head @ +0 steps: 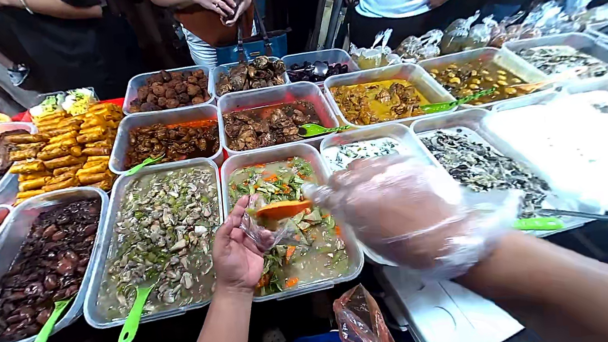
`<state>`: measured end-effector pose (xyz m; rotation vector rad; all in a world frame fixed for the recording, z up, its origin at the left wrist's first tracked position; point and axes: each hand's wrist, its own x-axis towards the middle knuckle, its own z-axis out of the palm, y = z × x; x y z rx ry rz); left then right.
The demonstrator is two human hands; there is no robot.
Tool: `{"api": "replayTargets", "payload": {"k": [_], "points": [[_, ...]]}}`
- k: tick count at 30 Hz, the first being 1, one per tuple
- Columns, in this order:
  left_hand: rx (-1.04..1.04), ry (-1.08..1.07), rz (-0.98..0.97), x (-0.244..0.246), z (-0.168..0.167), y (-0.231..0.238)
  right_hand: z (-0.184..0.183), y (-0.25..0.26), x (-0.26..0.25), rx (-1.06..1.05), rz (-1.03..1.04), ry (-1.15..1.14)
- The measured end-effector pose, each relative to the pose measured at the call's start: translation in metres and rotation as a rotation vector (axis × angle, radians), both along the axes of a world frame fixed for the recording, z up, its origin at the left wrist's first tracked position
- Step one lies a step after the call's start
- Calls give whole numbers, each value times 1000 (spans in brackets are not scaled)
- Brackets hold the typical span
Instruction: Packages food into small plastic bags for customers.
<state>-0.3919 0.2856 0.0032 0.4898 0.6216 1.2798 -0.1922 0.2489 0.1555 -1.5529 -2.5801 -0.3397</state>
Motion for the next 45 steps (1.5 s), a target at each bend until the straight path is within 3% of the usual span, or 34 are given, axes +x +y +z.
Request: {"api": "replayTargets", "payload": {"k": [2,4,7,10,12,15,17,19,22,25,28,31,35,37,39,42,45], "points": [[-17,8,-10,-2,-2,-1,6,-3,28,-58,-98,-44],[3,39,-26,-5,-5,-3,-5,2,45,-271,-310,-167],[12,114,-33,-13,-6,-7,-52,15,51,-652,-491,-310],[48,128,-3,-26,-5,-8,-105,22,41,-926,-484,-337],[86,122,19,-34,-2,-8,-138,24,32,-1020,-442,-233],[136,123,27,-43,3,-8,-192,27,29,-1173,-424,116],[154,104,20,-47,5,-9,-203,27,36,-1279,-485,383],[164,82,22,-50,7,-10,-188,23,43,-1336,-537,627],[167,70,31,-53,7,-11,-143,24,57,-1273,-520,706],[165,102,31,-52,5,-11,-118,30,83,-1046,-437,755],[156,131,17,-45,4,-10,-62,40,85,-896,-390,766],[131,134,-2,-31,3,-9,-15,49,66,-716,-225,510],[90,107,-33,-7,8,-6,8,40,-11,-550,-85,-48],[30,113,-2,4,13,-3,3,19,-23,-286,20,-126],[-68,155,32,9,19,1,2,4,3,-19,70,5],[-141,351,19,12,30,9,-7,-6,66,-122,-149,75],[70,783,-148,10,40,22,-71,-6,84,-689,-520,72]]}}
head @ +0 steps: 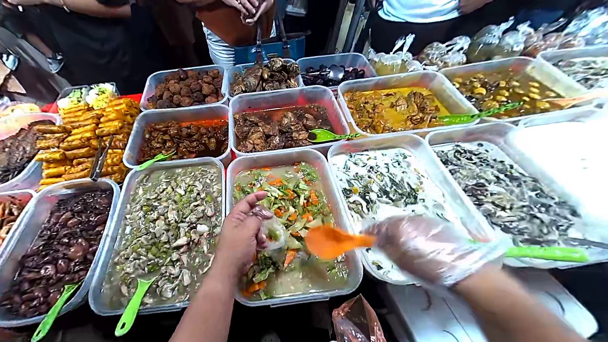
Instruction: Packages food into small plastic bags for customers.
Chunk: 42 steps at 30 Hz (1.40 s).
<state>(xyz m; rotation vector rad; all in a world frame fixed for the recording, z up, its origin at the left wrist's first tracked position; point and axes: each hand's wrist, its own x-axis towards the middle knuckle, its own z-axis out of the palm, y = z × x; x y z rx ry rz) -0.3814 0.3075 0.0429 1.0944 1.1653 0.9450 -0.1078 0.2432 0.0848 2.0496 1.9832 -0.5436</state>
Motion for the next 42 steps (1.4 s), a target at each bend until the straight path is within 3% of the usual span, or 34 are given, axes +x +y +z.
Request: {"api": "replayTargets", "payload": {"k": [2,5,8,11,13,15,18,21,23,26,29,31,35,37,40,42], "points": [[213,472,-248,2,20,14,-36,6,-11,-235,-11,-12],[412,1080,-585,19,63,27,-44,22,-31,-95,44,194],[687,1199,-680,30,77,25,-23,47,-66,100,29,588],[807,1195,-614,30,85,28,2,69,-83,247,89,616],[719,1287,-562,23,95,28,18,72,-74,344,129,582],[506,1329,-550,15,101,29,33,70,-61,385,154,534],[148,992,-502,11,98,34,28,72,-51,347,-7,814],[-11,359,-212,26,98,32,23,75,-51,247,-206,1322],[-46,41,-88,40,110,27,35,72,-53,182,-66,1222],[98,-215,-148,41,120,17,48,78,-62,324,182,896],[437,-243,-187,9,101,27,68,82,-59,568,247,981],[544,-144,-262,-12,73,36,67,81,-65,643,342,1034],[421,70,-350,2,32,24,78,88,-80,294,467,835],[367,99,-367,18,17,19,93,91,-83,265,423,834],[205,-210,-369,25,2,22,103,84,-82,675,541,817],[28,-309,-319,22,-3,22,104,80,-81,893,915,747]]}}
